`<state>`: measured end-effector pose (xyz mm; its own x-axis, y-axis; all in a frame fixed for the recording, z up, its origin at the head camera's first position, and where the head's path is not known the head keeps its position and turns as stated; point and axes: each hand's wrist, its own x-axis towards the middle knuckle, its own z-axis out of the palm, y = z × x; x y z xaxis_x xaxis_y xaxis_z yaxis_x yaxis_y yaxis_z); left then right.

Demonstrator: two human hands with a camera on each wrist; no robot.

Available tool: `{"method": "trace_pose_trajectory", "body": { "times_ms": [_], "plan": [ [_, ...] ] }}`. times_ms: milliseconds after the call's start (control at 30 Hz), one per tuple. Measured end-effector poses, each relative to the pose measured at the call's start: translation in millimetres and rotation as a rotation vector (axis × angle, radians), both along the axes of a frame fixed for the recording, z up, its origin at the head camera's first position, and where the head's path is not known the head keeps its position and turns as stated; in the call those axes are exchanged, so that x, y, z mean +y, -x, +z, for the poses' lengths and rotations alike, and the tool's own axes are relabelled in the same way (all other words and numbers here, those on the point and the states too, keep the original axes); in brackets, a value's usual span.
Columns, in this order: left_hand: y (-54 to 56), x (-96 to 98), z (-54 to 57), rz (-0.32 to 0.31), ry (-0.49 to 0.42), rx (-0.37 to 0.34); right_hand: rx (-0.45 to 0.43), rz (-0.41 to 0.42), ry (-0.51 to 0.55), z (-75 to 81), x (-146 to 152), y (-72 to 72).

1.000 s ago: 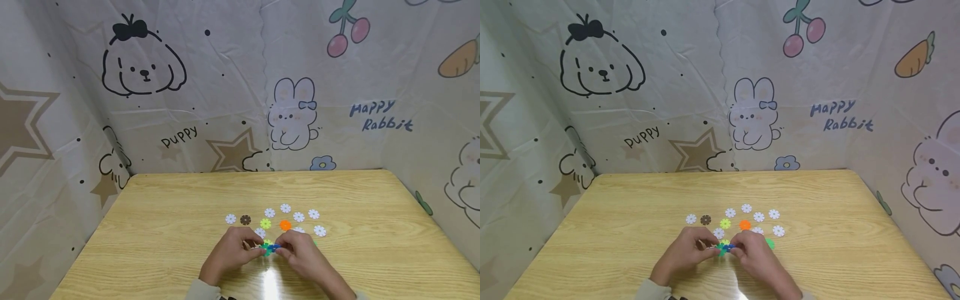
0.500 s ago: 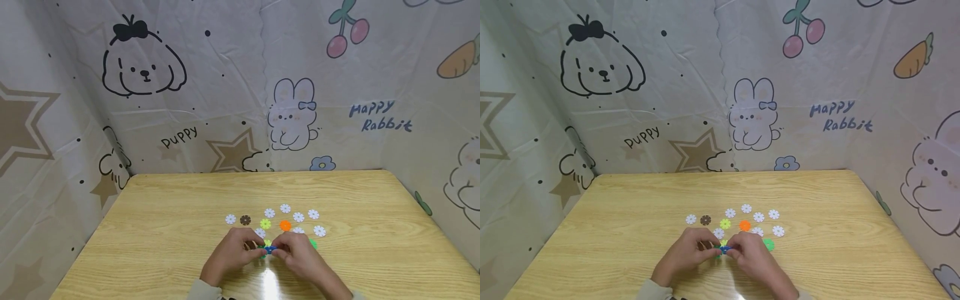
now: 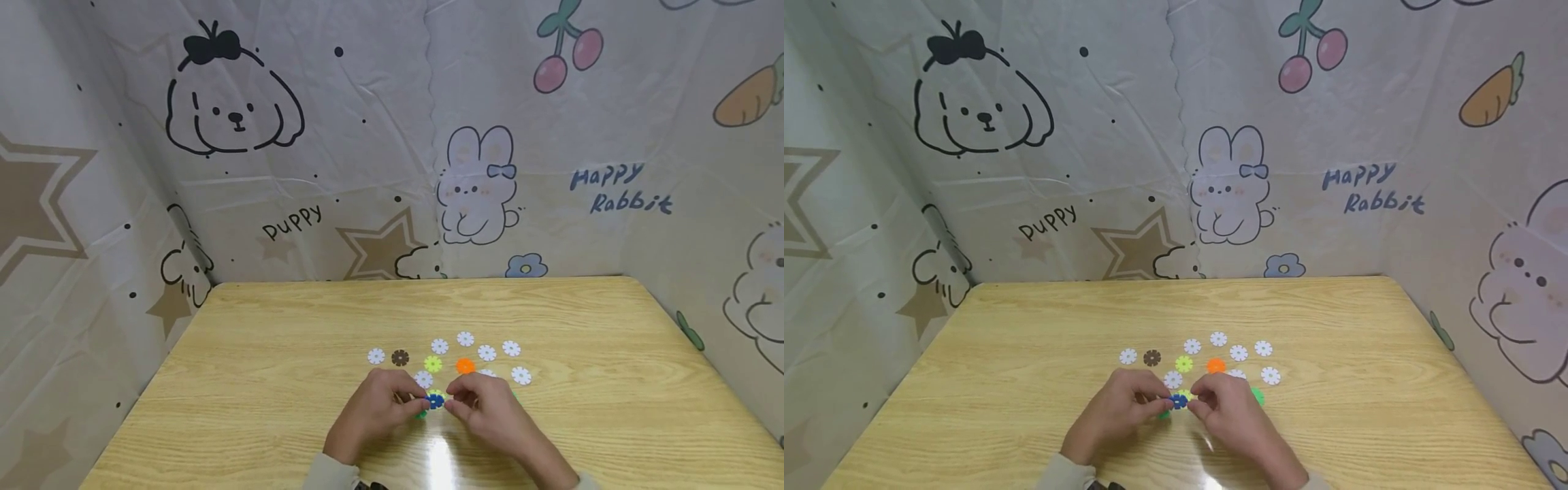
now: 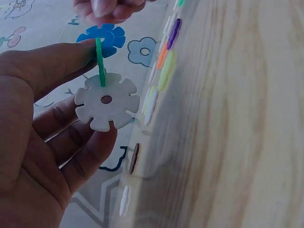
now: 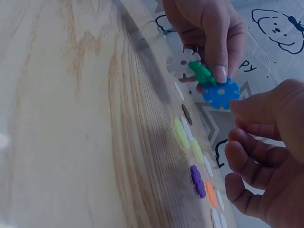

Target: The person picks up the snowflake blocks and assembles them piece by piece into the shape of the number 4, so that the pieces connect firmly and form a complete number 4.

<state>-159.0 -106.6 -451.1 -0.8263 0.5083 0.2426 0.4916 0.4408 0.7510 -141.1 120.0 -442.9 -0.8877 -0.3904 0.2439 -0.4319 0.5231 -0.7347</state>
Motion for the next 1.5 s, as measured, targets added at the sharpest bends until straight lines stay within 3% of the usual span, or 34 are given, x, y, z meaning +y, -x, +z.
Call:
{"method": "trace_pose_trajectory", "body": {
  "times_ms": [367, 700, 967, 1500],
  "plan": [
    [3.2, -6.7, -1.2, 0.009, -0.033, 0.009, -0.103, -0.137, -0.028, -1.4, 4.4, 1.4],
    [1.6, -9.7, -0.3, 0.055, -0.032, -0.022, -0.136, -0.251, -0.126, -7.1, 5.5, 6.8],
    [1.9, -11.0, -0.8, 0.043, -0.05, -0.012, -0.112, -0.267, -0.175, -12.2, 7.6, 10.1],
    [1.0, -12.7, 0.3, 0.056, -0.054, -0.02, -0.1, -0.3, -0.376, -11.8, 2.3, 16.2]
  ]
}}
